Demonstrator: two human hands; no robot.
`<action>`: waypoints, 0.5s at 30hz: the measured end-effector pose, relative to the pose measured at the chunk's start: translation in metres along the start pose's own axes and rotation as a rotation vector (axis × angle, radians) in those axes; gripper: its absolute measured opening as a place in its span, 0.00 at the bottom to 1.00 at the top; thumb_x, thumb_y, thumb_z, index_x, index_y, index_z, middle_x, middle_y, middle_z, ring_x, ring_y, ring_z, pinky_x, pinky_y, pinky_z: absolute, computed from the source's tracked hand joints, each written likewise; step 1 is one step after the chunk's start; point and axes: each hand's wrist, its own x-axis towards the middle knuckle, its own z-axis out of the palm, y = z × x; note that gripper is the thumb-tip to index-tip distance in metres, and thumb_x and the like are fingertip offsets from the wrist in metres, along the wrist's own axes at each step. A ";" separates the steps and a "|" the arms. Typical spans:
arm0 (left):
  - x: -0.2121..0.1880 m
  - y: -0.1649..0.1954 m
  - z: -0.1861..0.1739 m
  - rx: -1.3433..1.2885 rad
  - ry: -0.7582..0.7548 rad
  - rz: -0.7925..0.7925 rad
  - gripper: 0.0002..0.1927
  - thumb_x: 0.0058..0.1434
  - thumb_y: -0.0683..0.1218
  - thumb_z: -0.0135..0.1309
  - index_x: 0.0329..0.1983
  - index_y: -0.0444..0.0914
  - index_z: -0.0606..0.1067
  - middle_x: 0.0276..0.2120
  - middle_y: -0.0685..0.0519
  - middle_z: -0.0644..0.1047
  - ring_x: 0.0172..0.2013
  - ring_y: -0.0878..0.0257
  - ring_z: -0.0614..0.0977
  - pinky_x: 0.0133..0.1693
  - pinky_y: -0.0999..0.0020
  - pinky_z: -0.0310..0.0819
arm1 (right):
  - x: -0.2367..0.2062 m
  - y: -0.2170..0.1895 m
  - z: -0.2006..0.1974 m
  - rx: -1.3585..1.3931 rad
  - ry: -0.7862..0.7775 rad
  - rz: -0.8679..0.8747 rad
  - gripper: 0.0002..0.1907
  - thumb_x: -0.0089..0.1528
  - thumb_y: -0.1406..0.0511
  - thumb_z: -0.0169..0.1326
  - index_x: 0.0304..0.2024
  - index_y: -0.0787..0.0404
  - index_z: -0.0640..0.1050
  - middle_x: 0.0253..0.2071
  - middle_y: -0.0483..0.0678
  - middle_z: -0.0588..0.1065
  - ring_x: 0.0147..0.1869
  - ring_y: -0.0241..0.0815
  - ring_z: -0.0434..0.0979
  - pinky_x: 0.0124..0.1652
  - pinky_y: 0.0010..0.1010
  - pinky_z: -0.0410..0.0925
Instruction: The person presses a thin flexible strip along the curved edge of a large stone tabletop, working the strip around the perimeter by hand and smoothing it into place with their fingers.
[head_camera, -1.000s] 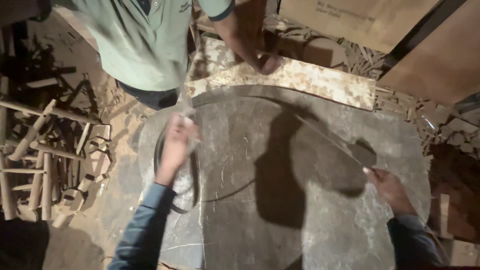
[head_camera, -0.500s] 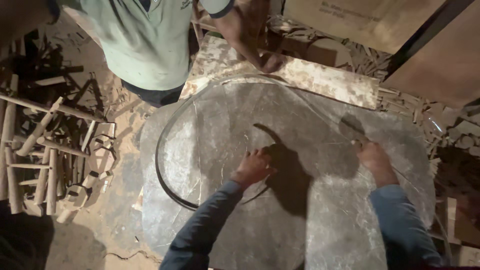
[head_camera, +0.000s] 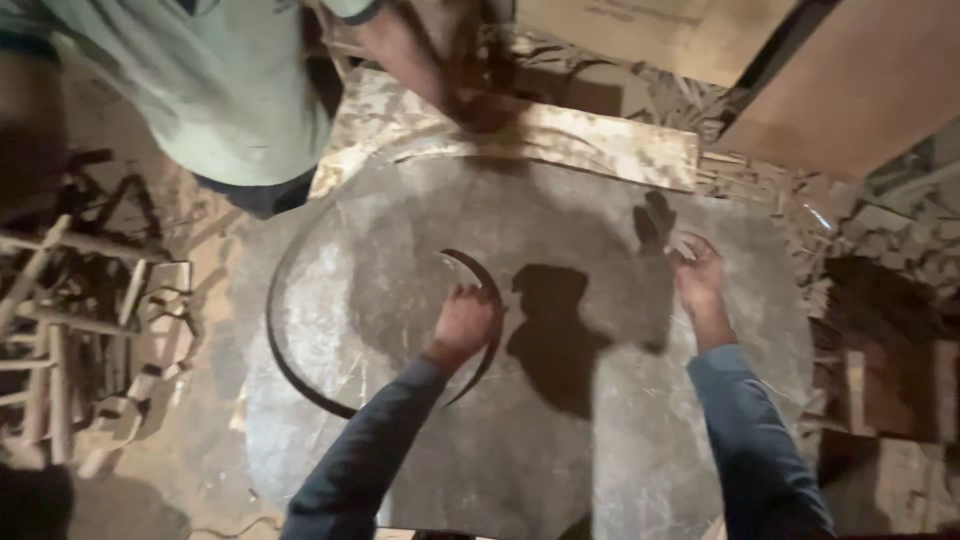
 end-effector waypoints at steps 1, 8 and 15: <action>-0.011 0.006 -0.002 0.009 0.013 0.019 0.10 0.61 0.48 0.51 0.41 0.40 0.79 0.42 0.48 0.78 0.48 0.52 0.77 0.50 0.54 0.70 | 0.000 -0.001 -0.004 -0.021 -0.012 -0.048 0.16 0.63 0.76 0.57 0.54 0.67 0.79 0.52 0.50 0.78 0.55 0.40 0.76 0.53 0.29 0.70; -0.102 0.049 0.017 -0.203 0.266 0.063 0.17 0.63 0.49 0.50 0.48 0.32 0.74 0.46 0.41 0.76 0.47 0.46 0.77 0.46 0.48 0.69 | -0.018 -0.016 -0.027 0.121 0.151 0.000 0.13 0.63 0.79 0.56 0.49 0.66 0.79 0.44 0.47 0.79 0.46 0.38 0.78 0.48 0.28 0.73; -0.162 0.073 0.033 -0.389 -0.205 -0.013 0.09 0.66 0.50 0.51 0.35 0.41 0.75 0.37 0.50 0.80 0.42 0.49 0.81 0.47 0.51 0.73 | -0.184 -0.035 -0.033 0.518 0.064 0.029 0.09 0.62 0.79 0.57 0.40 0.64 0.78 0.40 0.53 0.79 0.44 0.43 0.81 0.45 0.34 0.76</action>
